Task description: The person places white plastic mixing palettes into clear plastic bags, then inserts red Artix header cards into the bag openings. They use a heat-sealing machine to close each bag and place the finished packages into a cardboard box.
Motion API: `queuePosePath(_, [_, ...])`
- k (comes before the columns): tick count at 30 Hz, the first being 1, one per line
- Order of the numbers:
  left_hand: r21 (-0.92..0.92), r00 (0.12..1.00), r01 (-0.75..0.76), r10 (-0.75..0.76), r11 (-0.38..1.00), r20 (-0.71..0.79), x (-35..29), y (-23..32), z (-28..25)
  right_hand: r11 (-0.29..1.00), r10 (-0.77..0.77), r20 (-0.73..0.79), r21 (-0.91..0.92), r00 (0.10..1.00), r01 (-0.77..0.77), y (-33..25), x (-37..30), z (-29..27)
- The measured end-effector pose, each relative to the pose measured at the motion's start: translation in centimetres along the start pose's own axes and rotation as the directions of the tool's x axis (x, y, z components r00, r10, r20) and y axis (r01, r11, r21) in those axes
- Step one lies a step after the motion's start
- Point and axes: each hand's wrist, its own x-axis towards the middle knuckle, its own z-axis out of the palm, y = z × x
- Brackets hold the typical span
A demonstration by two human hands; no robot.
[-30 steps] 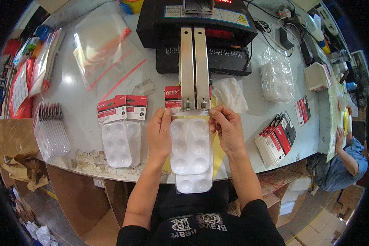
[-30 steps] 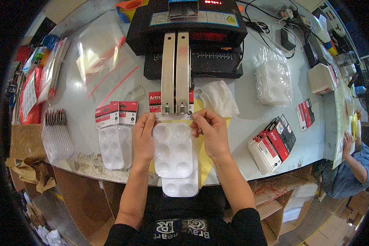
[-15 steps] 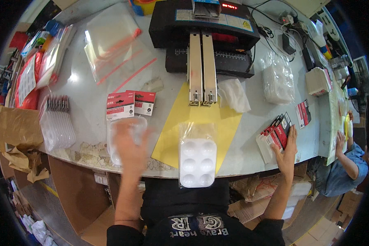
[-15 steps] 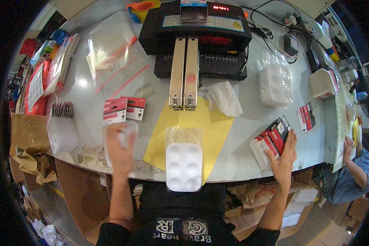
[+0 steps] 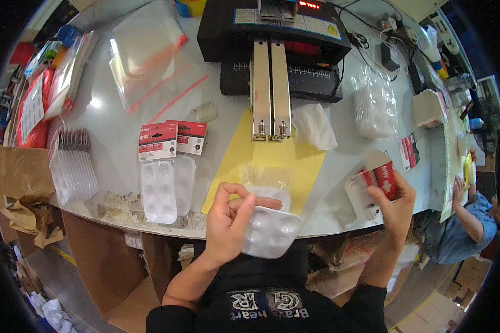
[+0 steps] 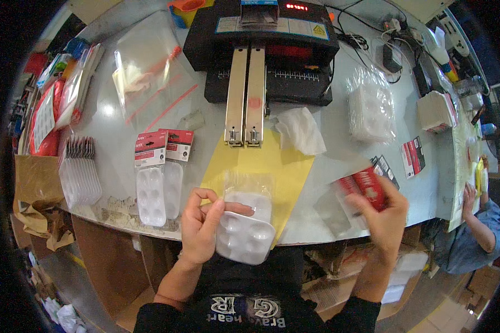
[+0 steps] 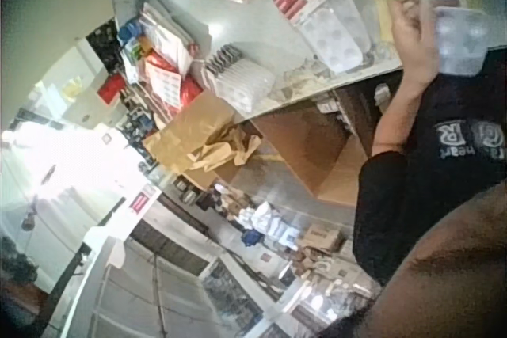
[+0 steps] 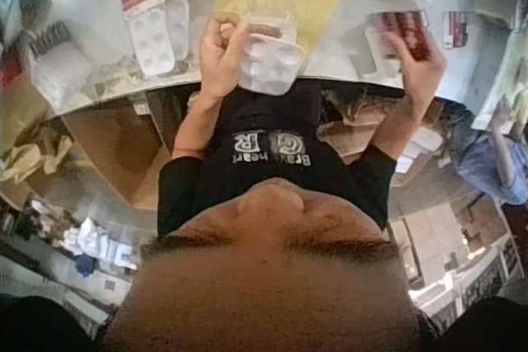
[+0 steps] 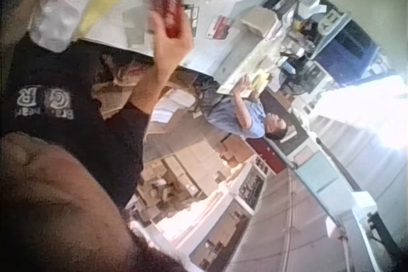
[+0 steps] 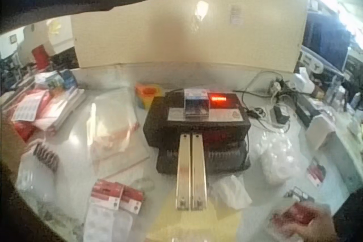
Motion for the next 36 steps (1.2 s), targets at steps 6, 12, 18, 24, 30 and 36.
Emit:
queuePosePath(6, [0.328,0.997,-0.069,0.074,0.942,-0.003,-0.6,1.3,1.2,0.99,-0.144,0.507,0.071,0.849,0.126,-6.7,0.7,6.9])
queuePosePath(12, [0.479,0.999,-0.024,0.041,0.877,-0.025,-0.3,1.4,0.7,0.997,-0.071,0.569,0.058,0.819,0.047,-7.3,1.1,8.1])
queuePosePath(18, [0.463,0.999,-0.007,0.024,0.886,-0.032,-0.2,1.0,0.6,0.989,-0.138,0.603,0.037,0.786,0.145,-7.0,1.4,7.7])
queuePosePath(24, [0.545,0.956,-0.154,0.264,0.824,-0.129,0.2,0.4,0.2,0.994,-0.105,0.538,0.093,0.836,0.065,-5.0,1.9,7.8])
queuePosePath(30, [0.497,0.928,-0.108,0.267,0.861,-0.26,0.9,-0.3,-0.4,0.892,0.138,0.671,0.236,0.728,-0.386,-2.7,0.7,7.8])
queuePosePath(36, [0.496,0.917,-0.125,0.291,0.86,-0.273,1.0,-0.8,-0.2,0.811,0.093,0.584,0.425,0.806,-0.401,-0.9,-0.9,9.1])
